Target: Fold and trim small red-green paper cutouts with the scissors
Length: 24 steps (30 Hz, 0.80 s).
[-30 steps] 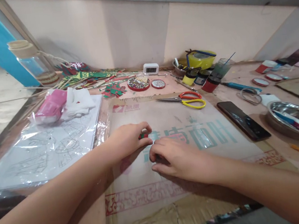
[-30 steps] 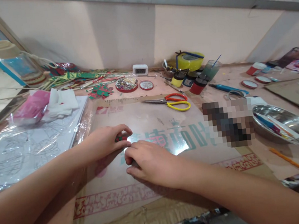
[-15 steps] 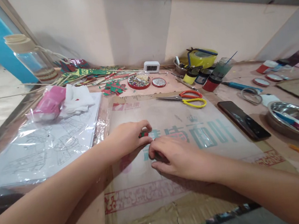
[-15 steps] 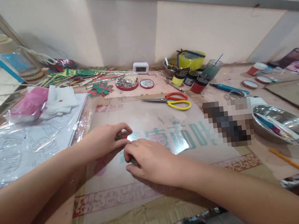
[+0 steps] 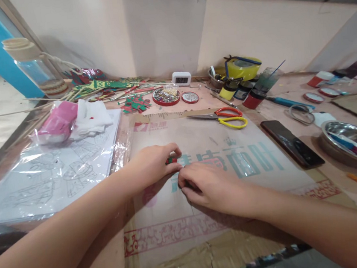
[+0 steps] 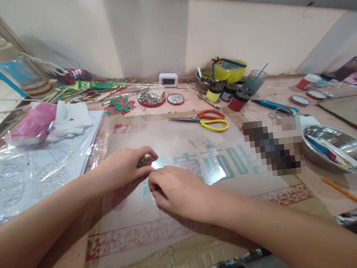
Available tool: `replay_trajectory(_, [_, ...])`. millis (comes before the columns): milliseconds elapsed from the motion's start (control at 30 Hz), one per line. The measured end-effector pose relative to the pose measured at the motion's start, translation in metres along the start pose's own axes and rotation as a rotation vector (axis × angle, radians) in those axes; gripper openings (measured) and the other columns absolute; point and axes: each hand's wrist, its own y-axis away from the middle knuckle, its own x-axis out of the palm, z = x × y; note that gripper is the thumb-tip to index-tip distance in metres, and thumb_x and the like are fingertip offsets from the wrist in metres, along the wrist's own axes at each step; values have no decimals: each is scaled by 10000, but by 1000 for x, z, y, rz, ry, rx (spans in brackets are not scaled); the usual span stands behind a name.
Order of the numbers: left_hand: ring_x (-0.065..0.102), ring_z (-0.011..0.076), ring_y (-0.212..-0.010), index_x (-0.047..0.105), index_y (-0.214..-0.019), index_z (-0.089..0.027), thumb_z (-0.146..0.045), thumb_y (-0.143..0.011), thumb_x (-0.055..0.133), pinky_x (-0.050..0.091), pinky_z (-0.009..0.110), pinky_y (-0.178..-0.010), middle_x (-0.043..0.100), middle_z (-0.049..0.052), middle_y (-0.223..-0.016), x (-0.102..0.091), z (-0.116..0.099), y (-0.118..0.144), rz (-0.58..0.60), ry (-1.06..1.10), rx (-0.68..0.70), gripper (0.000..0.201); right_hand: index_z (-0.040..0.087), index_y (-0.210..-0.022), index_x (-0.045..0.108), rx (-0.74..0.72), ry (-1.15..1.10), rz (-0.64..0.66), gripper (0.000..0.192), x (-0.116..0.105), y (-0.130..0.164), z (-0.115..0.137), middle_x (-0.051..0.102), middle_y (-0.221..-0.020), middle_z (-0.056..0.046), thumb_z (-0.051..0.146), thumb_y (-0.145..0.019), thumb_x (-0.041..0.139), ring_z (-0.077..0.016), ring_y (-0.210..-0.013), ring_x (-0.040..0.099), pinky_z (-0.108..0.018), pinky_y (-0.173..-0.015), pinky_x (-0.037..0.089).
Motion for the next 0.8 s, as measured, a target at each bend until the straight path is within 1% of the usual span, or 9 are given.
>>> replay_trajectory(100, [720, 264, -887, 639, -1199, -244, -380, -911, 569, 497, 313, -749, 768, 48, -1028, -1, -2, -1, 10, -20, -30, 326, 184, -873, 588, 12, -2, -3, 87, 0, 0, -1, 620, -819, -15, 102, -844, 578, -170, -765, 538, -292, -725, 384])
replay_trajectory(167, [719, 265, -885, 632, -1212, -239, -389, -910, 576, 498, 314, -749, 769, 49, -1019, -2, -2, -1, 24, -14, -30, 341, 189, -900, 590, 23, -33, 14, 79, -3, 1, -1, 609, -813, -3, 134, -848, 611, -164, -756, 530, -286, -716, 379])
replay_trajectory(300, [718, 268, -880, 627, -1218, -241, -413, -908, 584, 500, 322, -765, 772, 42, -978, -1, 1, -1, 23, -6, -11, 357, 195, -926, 586, 10, -72, 37, 131, -7, 2, 1, 594, -832, 8, 191, -837, 682, -161, -775, 521, -274, -711, 372])
replay_trajectory(567, [715, 274, -902, 629, -1213, -246, -430, -908, 575, 506, 329, -767, 766, 46, -999, 3, 5, -2, 7, 4, 10, 361, 195, -915, 583, -4, -40, 55, 120, -6, 1, 1, 609, -864, -3, 192, -844, 679, -174, -821, 533, -282, -734, 369])
replay_trajectory(800, [717, 272, -873, 625, -1218, -237, -419, -906, 577, 506, 331, -766, 768, 44, -961, 2, 5, -1, 11, 19, 13, 364, 201, -911, 581, -10, -67, 72, 140, -8, 1, -1, 600, -843, 8, 198, -827, 693, -166, -784, 523, -277, -709, 361])
